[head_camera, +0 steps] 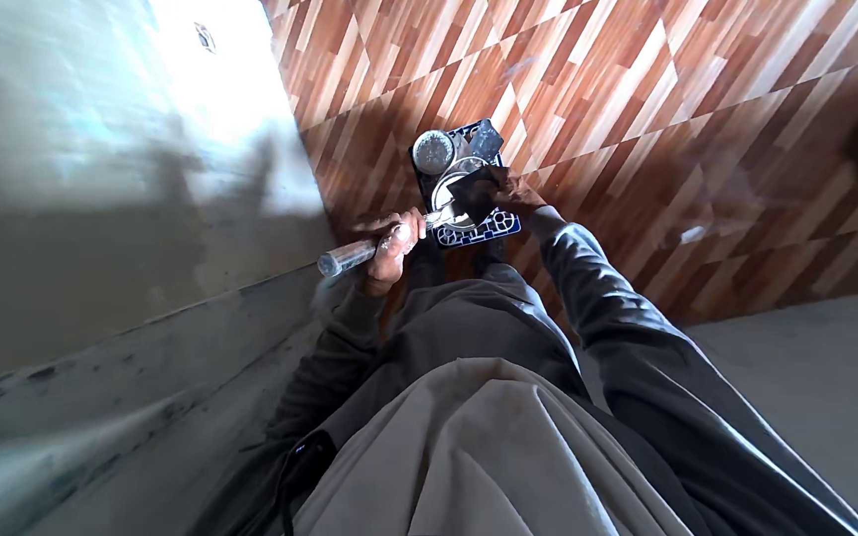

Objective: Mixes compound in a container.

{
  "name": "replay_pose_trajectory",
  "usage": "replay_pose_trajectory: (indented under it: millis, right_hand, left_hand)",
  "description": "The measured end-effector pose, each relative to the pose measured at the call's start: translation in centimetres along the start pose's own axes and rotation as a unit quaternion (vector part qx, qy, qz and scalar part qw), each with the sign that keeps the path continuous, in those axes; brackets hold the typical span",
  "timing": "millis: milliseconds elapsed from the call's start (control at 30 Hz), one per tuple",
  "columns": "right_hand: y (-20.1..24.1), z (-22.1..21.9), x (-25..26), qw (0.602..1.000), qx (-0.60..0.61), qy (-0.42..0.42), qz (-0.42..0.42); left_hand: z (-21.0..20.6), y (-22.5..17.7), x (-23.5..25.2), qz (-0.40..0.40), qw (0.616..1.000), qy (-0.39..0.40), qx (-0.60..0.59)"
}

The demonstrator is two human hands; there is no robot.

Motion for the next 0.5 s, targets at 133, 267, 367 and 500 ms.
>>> replay_pose_trajectory:
  millis: [133, 267, 367, 500]
  right_hand:
    - [5.0, 3.6, -1.2, 0.997, 0.029, -0.007, 0.069]
    - [9.6, 5.2, -2.2, 0.989, 0.098, 0.024, 0.108]
    - [10.8, 4.9, -2.4, 0.982, 0.131, 0.041, 0.127]
    - [7.1, 2.6, -1.1, 0.988, 0.102, 0.014, 0.113]
  left_hand:
    - [0.3, 0.3, 0.4, -0.009, 1.000, 0.024, 0.002]
    - [-0.1, 0.8, 1.0, -0.014, 0.999, 0.033, -0.011]
    - [-0.1, 0.8, 1.2, -0.015, 0.999, 0.037, -0.006]
    - [-0.8, 0.1, 1.5, -0.017, 0.998, 0.055, 0.019]
Point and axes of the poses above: each hand's wrist, its own x-axis towards the middle knuckle, its own z-axis out of the back of the hand, y = z × x, the point moved 7 cm from there along x, towards the middle knuckle, and after that the axes turned 11 degrees about -x, right-handed, at the moved point
